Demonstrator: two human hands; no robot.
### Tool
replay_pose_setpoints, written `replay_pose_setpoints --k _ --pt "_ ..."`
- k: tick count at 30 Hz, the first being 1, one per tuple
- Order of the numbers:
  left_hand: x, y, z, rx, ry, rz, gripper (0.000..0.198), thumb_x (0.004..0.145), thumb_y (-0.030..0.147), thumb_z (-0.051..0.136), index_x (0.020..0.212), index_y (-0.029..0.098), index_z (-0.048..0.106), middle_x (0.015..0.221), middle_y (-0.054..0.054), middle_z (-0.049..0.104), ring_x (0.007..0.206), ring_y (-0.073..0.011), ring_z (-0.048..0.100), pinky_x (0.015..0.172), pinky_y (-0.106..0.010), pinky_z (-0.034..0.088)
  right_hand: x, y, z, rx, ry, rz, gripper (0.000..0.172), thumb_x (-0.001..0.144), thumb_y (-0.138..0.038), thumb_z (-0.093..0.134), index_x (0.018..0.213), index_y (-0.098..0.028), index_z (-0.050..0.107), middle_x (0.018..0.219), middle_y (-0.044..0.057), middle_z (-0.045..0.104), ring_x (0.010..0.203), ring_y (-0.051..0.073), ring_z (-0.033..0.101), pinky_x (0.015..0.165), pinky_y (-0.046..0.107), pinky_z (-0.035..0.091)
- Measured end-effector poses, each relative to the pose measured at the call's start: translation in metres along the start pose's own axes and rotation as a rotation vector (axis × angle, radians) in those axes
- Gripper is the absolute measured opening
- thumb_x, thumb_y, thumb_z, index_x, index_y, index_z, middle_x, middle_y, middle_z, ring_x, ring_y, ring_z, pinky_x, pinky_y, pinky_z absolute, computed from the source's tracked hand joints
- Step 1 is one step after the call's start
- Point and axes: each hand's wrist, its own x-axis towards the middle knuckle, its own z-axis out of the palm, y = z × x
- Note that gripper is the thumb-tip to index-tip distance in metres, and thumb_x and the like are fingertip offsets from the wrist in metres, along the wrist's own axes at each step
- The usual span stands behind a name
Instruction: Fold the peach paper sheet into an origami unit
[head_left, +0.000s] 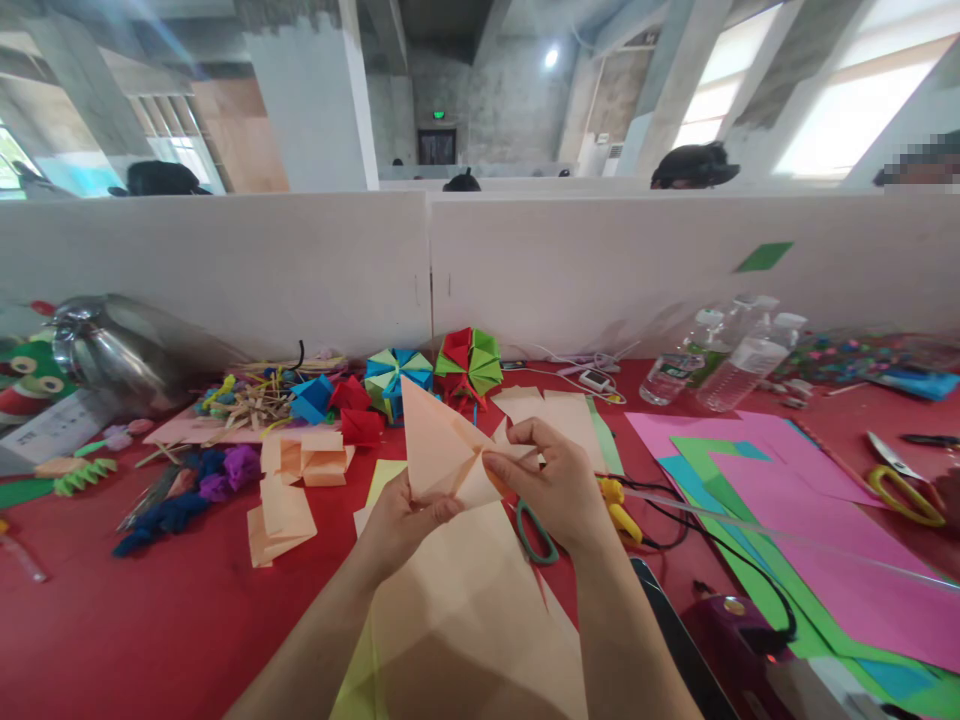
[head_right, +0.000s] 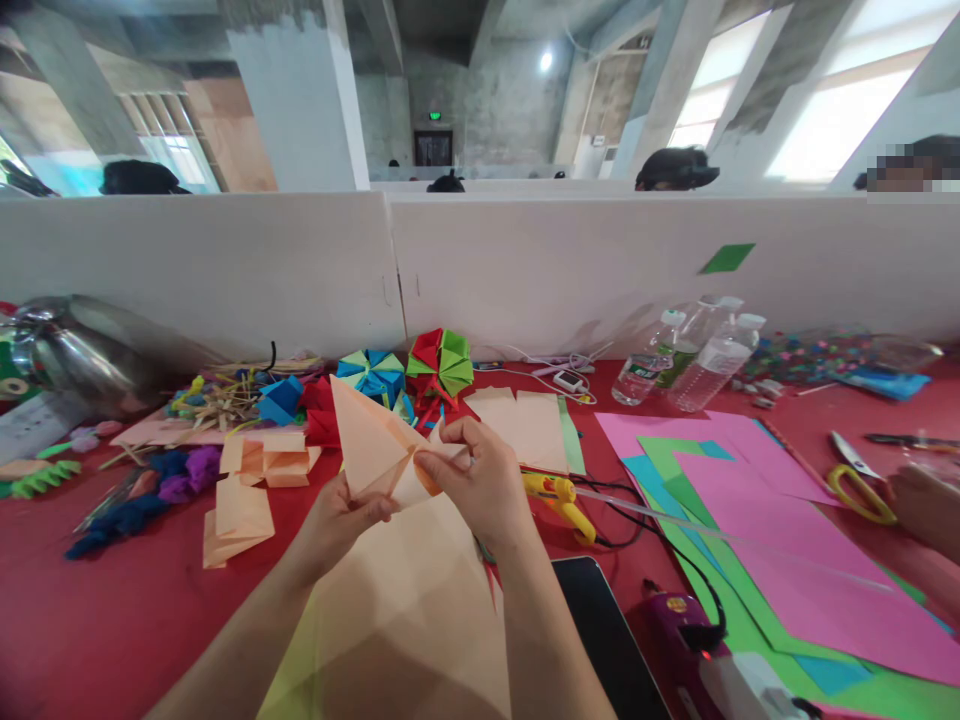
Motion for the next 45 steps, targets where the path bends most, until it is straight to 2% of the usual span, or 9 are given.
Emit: replay_pose_setpoints --k 4,8,16,20,25,27,32,38,45 --pt "-0.002 0.003 0.002 -0.002 -0.041 0.010 0.026 0.070 0.034 0.069 0.088 0.015 0.067 0.079 -0.003 0.070 0.079 -0.0198 0.064 0.066 -0.024 0.047 0.001 0.000 0.001 -0.020 0.018 0.002 0.022 0.065 -0.032 0.067 0.065 -0.021 0.048 0.062 -0.004 0.046 0.054 0.011 0.041 0.051 0.023 0.035" --pt "-0.002 0.005 0.004 -0.015 -0.048 0.009 0.031 0.069 0.034 0.070 0.095 0.015 0.067 0.084 -0.004 0.070 0.080 -0.0204 0.063 0.067 -0.025 0.047 0.001 0.002 0.000 -0.011 0.008 0.024 0.026 0.064 -0.035 0.069 0.070 -0.020 0.049 0.060 -0.004 0.045 0.055 0.011 0.039 0.050 0.023 0.032" --pt "0.002 -0.002 -0.001 -0.045 0.023 0.038 0.027 0.070 0.036 0.068 0.085 0.014 0.066 0.069 0.000 0.064 0.061 -0.0125 0.053 0.058 -0.022 0.041 0.001 0.011 -0.015 0.153 -0.276 -0.003 0.033 0.070 -0.041 0.066 0.095 -0.018 0.064 0.066 -0.002 0.057 0.057 0.011 0.049 0.052 0.022 0.040" --pt "0.000 -0.003 0.000 -0.031 -0.027 0.024 0.022 0.066 0.032 0.072 0.068 0.012 0.065 0.064 -0.001 0.061 0.060 -0.0133 0.052 0.058 -0.023 0.041 0.002 0.013 -0.010 0.175 -0.210 0.032 0.026 0.076 -0.042 0.059 0.077 -0.016 0.061 0.064 -0.001 0.055 0.055 0.010 0.047 0.049 0.022 0.038" --pt "-0.002 -0.001 0.006 -0.048 -0.056 0.037 0.025 0.059 0.033 0.076 0.064 0.012 0.063 0.060 0.000 0.061 0.059 -0.0138 0.053 0.059 -0.024 0.042 0.002 0.011 -0.002 0.119 -0.101 0.042 0.026 0.074 -0.039 0.062 0.065 -0.017 0.053 0.055 -0.005 0.044 0.049 0.008 0.038 0.044 0.021 0.030" --pt "-0.002 -0.002 0.008 -0.058 -0.048 0.044 0.025 0.063 0.034 0.074 0.064 0.012 0.064 0.060 -0.001 0.062 0.059 -0.0143 0.054 0.060 -0.025 0.043 0.001 0.009 -0.001 0.088 -0.087 0.021 0.026 0.073 -0.038 0.064 0.063 -0.017 0.051 0.054 -0.006 0.039 0.049 0.008 0.035 0.044 0.021 0.029" --pt "-0.002 -0.006 0.009 -0.061 -0.030 0.059 0.031 0.068 0.034 0.070 0.091 0.014 0.067 0.083 -0.005 0.069 0.076 -0.0193 0.061 0.071 -0.028 0.047 -0.001 0.004 -0.001 -0.003 -0.114 -0.082 0.019 0.078 -0.035 0.061 0.070 -0.018 0.055 0.059 -0.004 0.043 0.053 0.010 0.037 0.049 0.023 0.032" --pt "-0.001 -0.010 -0.001 0.016 -0.077 0.104 0.030 0.076 0.039 0.062 0.064 0.012 0.064 0.061 -0.003 0.063 0.059 -0.0147 0.057 0.059 -0.024 0.046 -0.001 0.003 -0.008 -0.128 -0.254 -0.268 0.032 0.084 -0.031 0.054 0.056 -0.019 0.045 0.060 -0.002 0.044 0.067 0.015 0.043 0.064 0.026 0.035" --pt "0.000 -0.006 -0.007 0.092 -0.074 0.124 0.014 0.075 0.024 0.062 0.067 0.012 0.064 0.063 -0.002 0.061 0.061 -0.0143 0.057 0.059 -0.023 0.046 -0.002 0.006 -0.013 -0.195 -0.341 -0.350 0.033 0.087 -0.031 0.051 0.058 -0.020 0.039 0.063 -0.002 0.045 0.069 0.015 0.043 0.066 0.026 0.036"
